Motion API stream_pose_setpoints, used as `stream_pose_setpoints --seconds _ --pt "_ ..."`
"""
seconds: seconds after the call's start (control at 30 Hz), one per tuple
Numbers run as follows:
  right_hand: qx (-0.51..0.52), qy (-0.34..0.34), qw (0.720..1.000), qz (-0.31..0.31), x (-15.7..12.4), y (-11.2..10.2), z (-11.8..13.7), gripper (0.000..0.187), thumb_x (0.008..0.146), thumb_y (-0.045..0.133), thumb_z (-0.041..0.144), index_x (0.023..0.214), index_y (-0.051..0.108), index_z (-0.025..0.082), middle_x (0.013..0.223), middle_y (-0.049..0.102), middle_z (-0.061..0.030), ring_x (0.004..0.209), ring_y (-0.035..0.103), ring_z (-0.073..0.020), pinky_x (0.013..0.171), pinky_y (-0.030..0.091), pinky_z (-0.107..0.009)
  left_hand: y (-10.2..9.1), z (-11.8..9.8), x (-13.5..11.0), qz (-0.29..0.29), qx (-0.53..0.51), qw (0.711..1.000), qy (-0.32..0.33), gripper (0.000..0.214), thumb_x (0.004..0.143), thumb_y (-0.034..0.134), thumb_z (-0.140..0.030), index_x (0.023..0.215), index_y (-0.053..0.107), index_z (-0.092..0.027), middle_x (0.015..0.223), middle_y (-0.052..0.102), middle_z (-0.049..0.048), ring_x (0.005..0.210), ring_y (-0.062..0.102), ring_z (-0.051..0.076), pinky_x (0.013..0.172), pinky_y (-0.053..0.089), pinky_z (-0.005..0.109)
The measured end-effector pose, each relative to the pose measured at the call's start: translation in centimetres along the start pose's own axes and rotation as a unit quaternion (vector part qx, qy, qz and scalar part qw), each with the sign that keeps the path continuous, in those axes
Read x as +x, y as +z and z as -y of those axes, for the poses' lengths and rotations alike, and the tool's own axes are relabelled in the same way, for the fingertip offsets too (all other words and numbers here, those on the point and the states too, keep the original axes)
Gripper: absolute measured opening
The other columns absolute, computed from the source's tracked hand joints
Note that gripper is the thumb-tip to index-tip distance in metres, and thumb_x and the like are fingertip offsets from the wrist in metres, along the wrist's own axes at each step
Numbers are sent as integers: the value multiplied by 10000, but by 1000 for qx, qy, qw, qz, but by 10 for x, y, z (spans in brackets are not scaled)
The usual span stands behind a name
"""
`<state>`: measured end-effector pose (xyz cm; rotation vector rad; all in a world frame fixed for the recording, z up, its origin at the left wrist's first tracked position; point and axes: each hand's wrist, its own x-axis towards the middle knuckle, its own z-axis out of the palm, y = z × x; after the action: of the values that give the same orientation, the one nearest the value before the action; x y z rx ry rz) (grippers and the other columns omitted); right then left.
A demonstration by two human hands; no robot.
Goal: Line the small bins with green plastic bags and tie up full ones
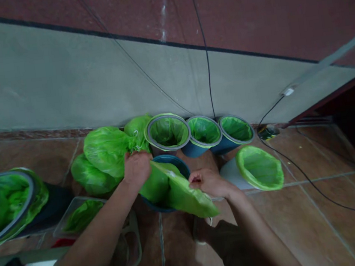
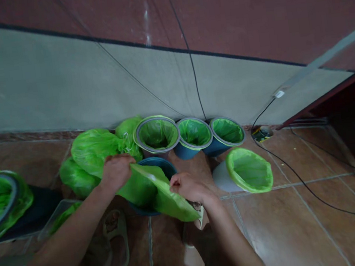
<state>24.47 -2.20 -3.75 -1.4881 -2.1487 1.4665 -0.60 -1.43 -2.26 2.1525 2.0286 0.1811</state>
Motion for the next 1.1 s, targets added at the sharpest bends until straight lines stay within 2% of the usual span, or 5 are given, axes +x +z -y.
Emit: stream_pose_setpoints --seconds 0.17,0.53,0.73,0.9,1.1 --pt "4 -30 988 150 -11 14 12 157 785 597 280 869 670 169 689 632 20 592 554 -106 553 401 -205 0 -10 3 -128 -57 987 74 347 775 496 -100 974 729 -262 1378 530 29 1267 416 286 1083 233 540" --pt "-41 -26 989 -138 17 40 19 148 812 528 255 766 651 186 676 622 9 633 548 -124 637 401 -239 16 -33 -3 -111 -77 982 134 404 772 485 -109 1086 687 -264 1438 452 70 1344 347 296 1121 156 586" --pt "207 24 959 -194 31 35 14 177 755 532 341 678 562 184 560 521 41 517 473 -102 529 382 -228 6 -39 -10 -194 -171 966 4 555 805 525 -210 1349 438 -147 1471 356 168 1328 381 316 1074 332 469" --pt "373 70 908 -177 32 34 25 240 647 657 387 708 568 172 616 560 36 577 550 -99 590 453 -232 18 -41 -16 26 -311 947 -82 383 832 532 -427 1087 577 -145 1039 661 102 865 650 202 798 497 307" --pt "409 79 896 -156 39 41 23 303 634 712 413 759 583 168 631 592 26 571 581 -104 612 489 -249 28 -43 -12 81 -207 975 -25 258 870 457 -341 798 645 -181 804 687 38 787 640 172 717 446 262"
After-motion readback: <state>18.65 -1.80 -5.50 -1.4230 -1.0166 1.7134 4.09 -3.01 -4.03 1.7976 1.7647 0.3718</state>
